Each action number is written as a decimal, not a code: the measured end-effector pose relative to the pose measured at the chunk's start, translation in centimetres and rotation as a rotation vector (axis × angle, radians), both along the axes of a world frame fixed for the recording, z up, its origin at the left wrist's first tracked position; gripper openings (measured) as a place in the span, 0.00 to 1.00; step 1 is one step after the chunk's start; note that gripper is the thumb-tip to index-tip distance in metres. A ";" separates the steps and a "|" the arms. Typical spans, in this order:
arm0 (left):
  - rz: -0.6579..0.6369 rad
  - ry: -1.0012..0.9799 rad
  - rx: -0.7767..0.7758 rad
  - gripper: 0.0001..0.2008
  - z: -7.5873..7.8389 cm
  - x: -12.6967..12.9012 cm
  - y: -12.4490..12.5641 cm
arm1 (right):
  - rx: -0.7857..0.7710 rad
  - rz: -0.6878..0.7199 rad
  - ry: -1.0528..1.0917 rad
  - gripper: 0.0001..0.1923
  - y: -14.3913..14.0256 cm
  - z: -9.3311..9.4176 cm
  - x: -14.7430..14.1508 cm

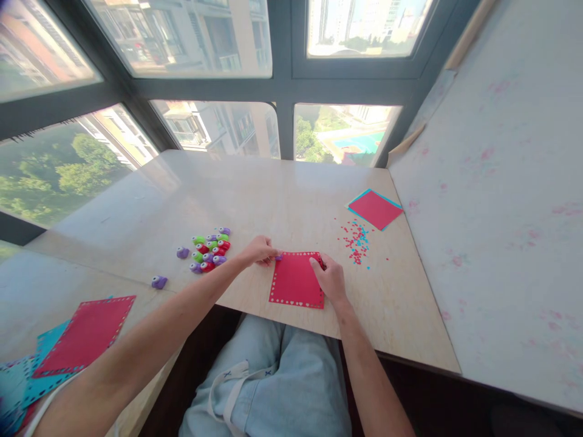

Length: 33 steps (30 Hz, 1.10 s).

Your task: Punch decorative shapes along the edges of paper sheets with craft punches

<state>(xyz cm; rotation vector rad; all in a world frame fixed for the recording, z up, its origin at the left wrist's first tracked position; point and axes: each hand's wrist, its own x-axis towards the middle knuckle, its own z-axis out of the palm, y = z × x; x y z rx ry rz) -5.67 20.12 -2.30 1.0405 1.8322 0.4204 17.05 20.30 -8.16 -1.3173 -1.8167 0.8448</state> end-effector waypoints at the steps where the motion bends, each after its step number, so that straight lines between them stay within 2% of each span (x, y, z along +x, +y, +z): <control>1: -0.012 0.022 -0.007 0.12 0.0 0.1 0.1 | 0.002 0.001 0.001 0.17 0.0 0.0 0.0; 8: -0.112 0.169 -0.104 0.14 -0.2 0.8 1.1 | 0.005 -0.004 0.003 0.17 0.1 -0.4 0.1; 14: -0.197 0.247 -0.189 0.08 -1.2 1.1 2.8 | 0.006 0.000 0.009 0.18 0.0 -0.3 0.1; 20: -0.236 0.309 -0.173 0.04 -1.8 1.0 3.1 | -0.039 0.017 0.030 0.16 0.0 -0.1 0.0; 26: -0.210 0.295 -0.151 0.06 -1.2 1.1 2.7 | -0.041 0.012 0.023 0.16 0.0 0.0 0.1; 33: -0.117 0.195 -0.199 0.09 -0.1 0.9 2.5 | -0.052 0.024 0.034 0.16 0.2 -0.5 0.1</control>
